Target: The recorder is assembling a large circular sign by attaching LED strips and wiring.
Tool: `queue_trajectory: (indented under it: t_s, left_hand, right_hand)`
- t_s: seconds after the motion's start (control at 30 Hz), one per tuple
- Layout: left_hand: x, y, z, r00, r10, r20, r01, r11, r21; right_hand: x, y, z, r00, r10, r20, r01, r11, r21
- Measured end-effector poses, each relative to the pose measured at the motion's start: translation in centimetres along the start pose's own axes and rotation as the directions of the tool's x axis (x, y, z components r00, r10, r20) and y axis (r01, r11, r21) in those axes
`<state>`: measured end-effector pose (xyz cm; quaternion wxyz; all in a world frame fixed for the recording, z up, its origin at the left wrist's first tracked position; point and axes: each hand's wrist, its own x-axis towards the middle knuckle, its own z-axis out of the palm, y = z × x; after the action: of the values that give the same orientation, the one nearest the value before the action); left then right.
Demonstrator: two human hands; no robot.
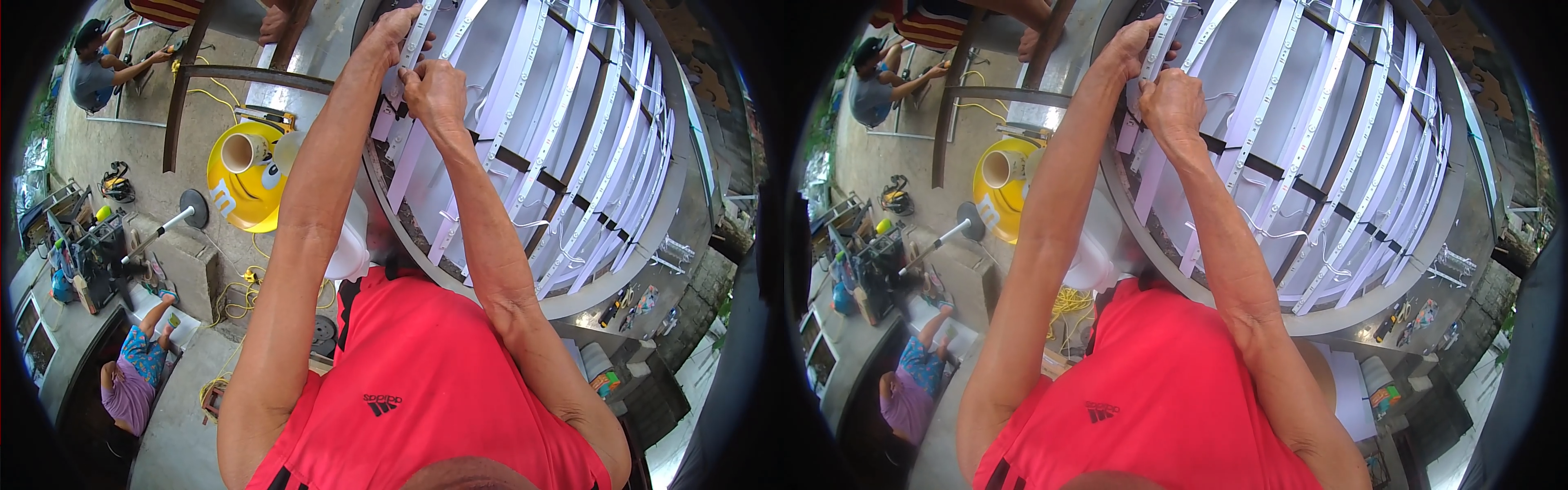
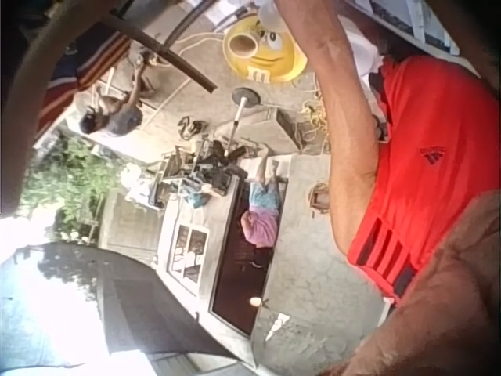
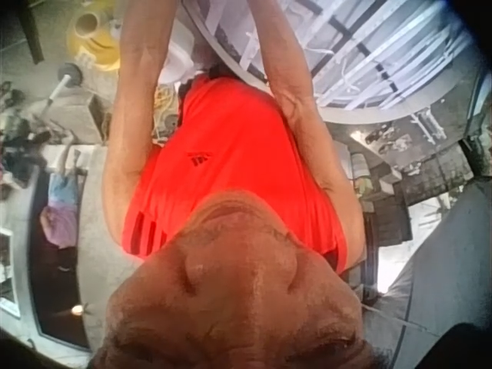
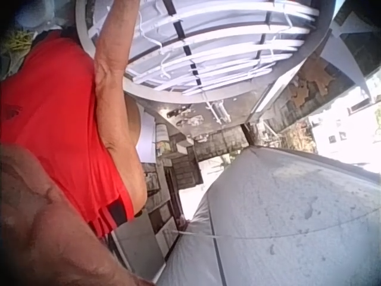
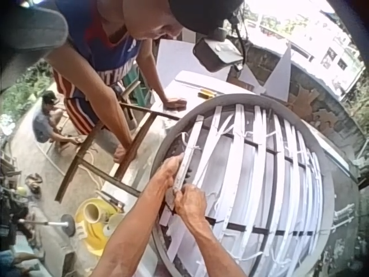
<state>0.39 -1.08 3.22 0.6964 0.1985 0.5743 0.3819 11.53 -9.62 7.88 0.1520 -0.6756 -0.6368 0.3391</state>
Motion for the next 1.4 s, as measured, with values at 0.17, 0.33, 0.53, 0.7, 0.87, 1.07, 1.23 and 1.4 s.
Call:
queue_trajectory:
  t_s: [0.17, 0.33, 0.53, 0.7, 0.87, 1.07, 1.23, 1.4]
  left_hand:
    - [0.8, -0.3, -0.3, 1.000, 0.001, 0.028, -0.001, 1.000, -0.018]
    - [0.6, -0.2, 0.3, 0.999, 0.011, 0.042, -0.010, 1.000, -0.027]
    - [0.5, -0.6, 0.3, 0.999, 0.035, 0.026, -0.037, 0.994, 0.107]
    - [-0.2, -0.1, -0.1, 0.999, 0.031, 0.017, -0.033, 0.992, 0.123]
    - [-1.1, 0.2, 0.7, 1.000, -0.006, -0.015, 0.008, 0.990, 0.139]
    - [-1.0, 0.7, 1.5, 0.999, -0.031, 0.016, 0.029, 0.992, 0.127]
    - [-1.2, 0.8, 0.7, 0.999, -0.032, -0.014, 0.034, 0.992, 0.124]
    - [-0.4, 0.8, 2.9, 0.999, -0.039, 0.034, 0.034, 0.990, 0.139]
  right_hand:
    - [0.1, -0.1, 0.0, 1.000, -0.012, -0.012, 0.011, 0.998, -0.055]
    - [0.5, -0.3, -0.4, 0.996, 0.058, 0.074, -0.055, 0.997, -0.045]
    - [0.7, 0.3, -0.6, 0.992, 0.028, 0.120, -0.027, 1.000, -0.011]
    - [2.3, 1.3, -3.5, 0.993, -0.094, 0.066, 0.059, 0.909, 0.413]
    - [10.5, 1.9, -8.2, 0.959, -0.169, -0.228, 0.270, 0.791, 0.549]
    - [21.5, 0.5, -6.3, 0.980, 0.187, 0.070, -0.192, 0.784, 0.591]
    - [24.5, -2.1, -2.3, 0.997, 0.033, 0.076, -0.019, 0.984, -0.175]
    - [28.4, 1.3, -0.7, 0.915, 0.403, 0.030, -0.403, 0.915, 0.005]
